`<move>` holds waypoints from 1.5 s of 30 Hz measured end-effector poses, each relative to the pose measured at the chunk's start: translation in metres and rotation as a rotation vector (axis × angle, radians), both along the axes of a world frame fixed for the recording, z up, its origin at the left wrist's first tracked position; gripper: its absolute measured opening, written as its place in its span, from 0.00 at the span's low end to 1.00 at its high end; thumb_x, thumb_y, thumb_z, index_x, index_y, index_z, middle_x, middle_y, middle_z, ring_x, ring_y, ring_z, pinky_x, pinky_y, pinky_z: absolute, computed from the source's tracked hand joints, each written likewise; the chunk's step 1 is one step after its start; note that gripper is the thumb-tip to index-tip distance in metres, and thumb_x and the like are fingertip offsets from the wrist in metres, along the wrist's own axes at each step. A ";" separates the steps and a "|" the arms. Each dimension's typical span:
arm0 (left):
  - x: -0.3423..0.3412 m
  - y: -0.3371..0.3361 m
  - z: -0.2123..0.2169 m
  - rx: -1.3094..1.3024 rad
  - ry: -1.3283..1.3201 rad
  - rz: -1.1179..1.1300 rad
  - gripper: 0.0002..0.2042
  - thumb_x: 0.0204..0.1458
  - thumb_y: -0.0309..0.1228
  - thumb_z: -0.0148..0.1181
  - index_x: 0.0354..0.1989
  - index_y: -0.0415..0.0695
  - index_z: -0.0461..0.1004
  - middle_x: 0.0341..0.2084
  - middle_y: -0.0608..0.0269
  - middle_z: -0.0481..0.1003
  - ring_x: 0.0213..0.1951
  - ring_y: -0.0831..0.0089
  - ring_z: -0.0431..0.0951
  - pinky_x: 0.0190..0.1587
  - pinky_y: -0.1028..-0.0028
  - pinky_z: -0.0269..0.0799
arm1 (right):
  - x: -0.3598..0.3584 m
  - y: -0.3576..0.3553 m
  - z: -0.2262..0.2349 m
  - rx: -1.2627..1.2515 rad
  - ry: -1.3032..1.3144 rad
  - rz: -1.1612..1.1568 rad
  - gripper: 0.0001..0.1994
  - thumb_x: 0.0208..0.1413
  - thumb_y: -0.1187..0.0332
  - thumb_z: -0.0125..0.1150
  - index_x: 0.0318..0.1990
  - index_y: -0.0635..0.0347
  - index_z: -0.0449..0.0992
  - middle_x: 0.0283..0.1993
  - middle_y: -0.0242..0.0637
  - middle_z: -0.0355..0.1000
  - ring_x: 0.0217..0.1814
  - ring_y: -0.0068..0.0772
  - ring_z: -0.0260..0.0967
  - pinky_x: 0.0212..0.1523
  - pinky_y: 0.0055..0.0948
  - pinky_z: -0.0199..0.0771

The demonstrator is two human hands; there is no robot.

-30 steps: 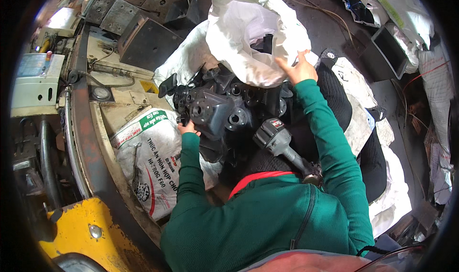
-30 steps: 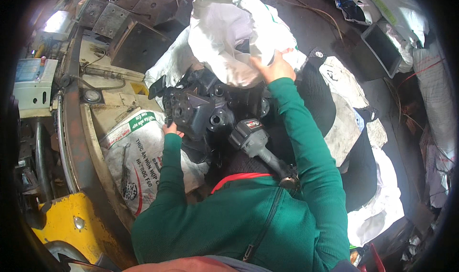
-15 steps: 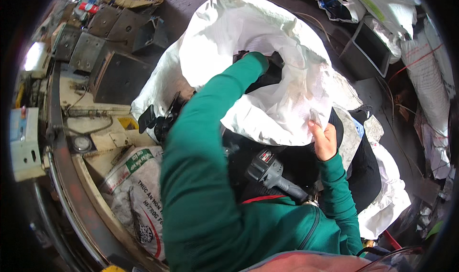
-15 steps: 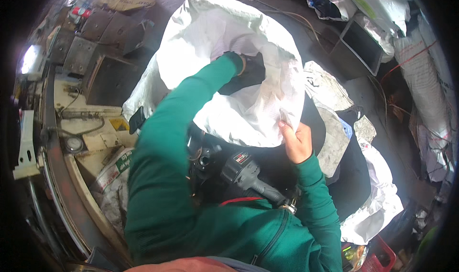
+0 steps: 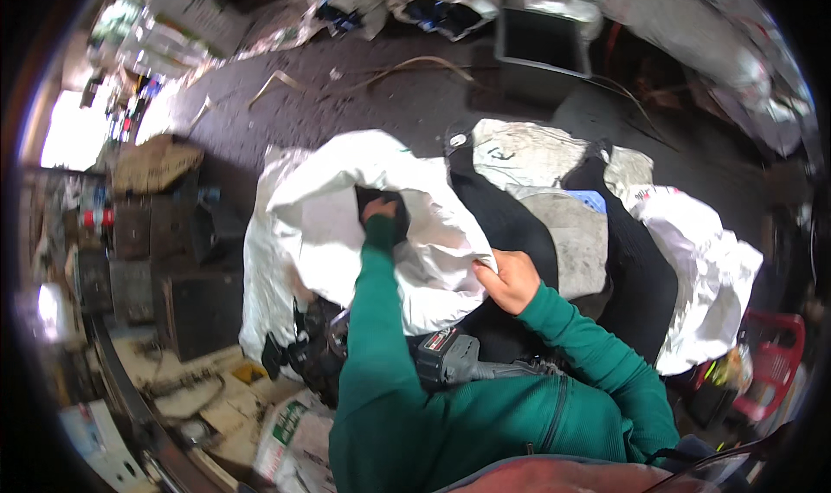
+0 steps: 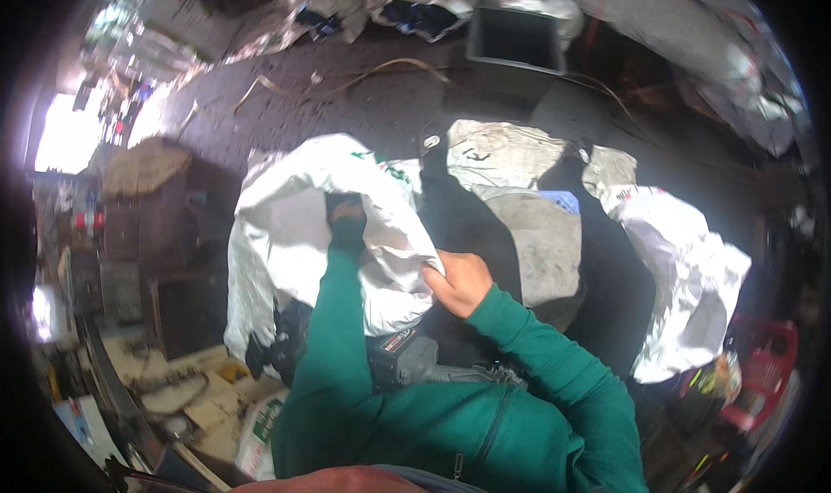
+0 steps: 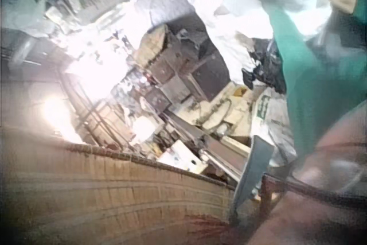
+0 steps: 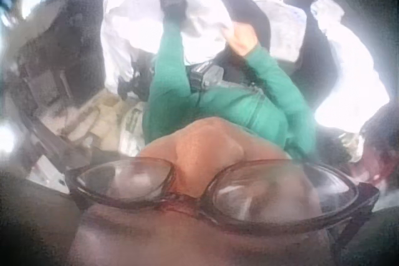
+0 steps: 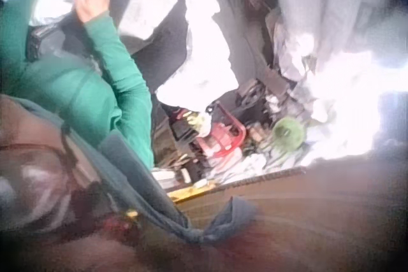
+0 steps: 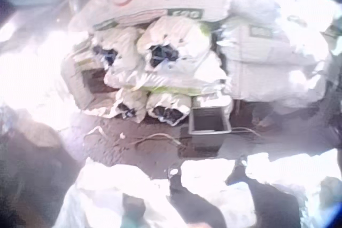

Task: The person sits on the floor and uses a cordless drill to fasten screws into a black mechanical component resting on a cushion. They repeatedly insert screws and tighten them, occasionally adjusting the part's position.

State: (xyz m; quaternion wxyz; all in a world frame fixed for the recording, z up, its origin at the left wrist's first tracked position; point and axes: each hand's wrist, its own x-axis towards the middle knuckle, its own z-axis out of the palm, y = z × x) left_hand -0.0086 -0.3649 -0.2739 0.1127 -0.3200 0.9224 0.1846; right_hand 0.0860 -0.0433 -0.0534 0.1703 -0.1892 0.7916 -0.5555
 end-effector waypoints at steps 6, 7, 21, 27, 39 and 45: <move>0.107 -0.006 0.186 -0.159 0.524 -0.227 0.19 0.52 0.42 0.58 0.38 0.35 0.76 0.28 0.47 0.76 0.33 0.56 0.75 0.39 0.62 0.70 | -0.003 0.015 0.010 -0.041 -0.173 0.043 0.25 0.53 0.45 0.56 0.45 0.60 0.76 0.25 0.49 0.72 0.28 0.49 0.72 0.34 0.41 0.70; 0.137 -0.002 0.222 -0.148 0.622 -0.233 0.18 0.53 0.40 0.59 0.38 0.33 0.76 0.27 0.48 0.76 0.31 0.62 0.74 0.37 0.64 0.70 | 0.002 0.025 0.018 -0.008 -0.029 -0.041 0.27 0.48 0.44 0.61 0.45 0.57 0.76 0.21 0.45 0.71 0.25 0.45 0.71 0.29 0.39 0.67; 0.086 0.287 0.154 1.287 0.500 -0.300 0.11 0.56 0.34 0.57 0.41 0.39 0.72 0.34 0.65 0.74 0.36 0.78 0.72 0.41 0.76 0.68 | 0.136 0.466 -0.104 0.354 0.023 -1.282 0.16 0.58 0.59 0.52 0.29 0.63 0.76 0.27 0.39 0.75 0.31 0.33 0.71 0.36 0.30 0.69; 0.080 0.328 0.064 0.487 0.196 0.009 0.17 0.42 0.36 0.63 0.40 0.42 0.76 0.28 0.48 0.78 0.35 0.56 0.78 0.43 0.62 0.72 | 0.150 0.499 -0.235 0.641 -0.124 -1.064 0.18 0.56 0.59 0.53 0.48 0.61 0.75 0.48 0.50 0.73 0.52 0.49 0.70 0.53 0.39 0.68; 0.203 0.273 0.210 0.436 0.663 -0.583 0.25 0.52 0.27 0.56 0.60 0.46 0.63 0.46 0.55 0.72 0.42 0.66 0.77 0.43 0.70 0.73 | 0.119 0.486 -0.222 0.832 -0.285 -0.955 0.19 0.54 0.57 0.53 0.46 0.62 0.76 0.46 0.51 0.74 0.51 0.51 0.71 0.52 0.40 0.69; 0.230 0.259 0.214 0.526 0.758 -0.461 0.23 0.51 0.21 0.54 0.58 0.47 0.66 0.39 0.60 0.76 0.31 0.75 0.78 0.34 0.75 0.74 | 0.124 0.485 -0.216 0.876 -0.309 -0.917 0.20 0.53 0.56 0.53 0.45 0.62 0.76 0.46 0.51 0.74 0.50 0.51 0.71 0.51 0.40 0.69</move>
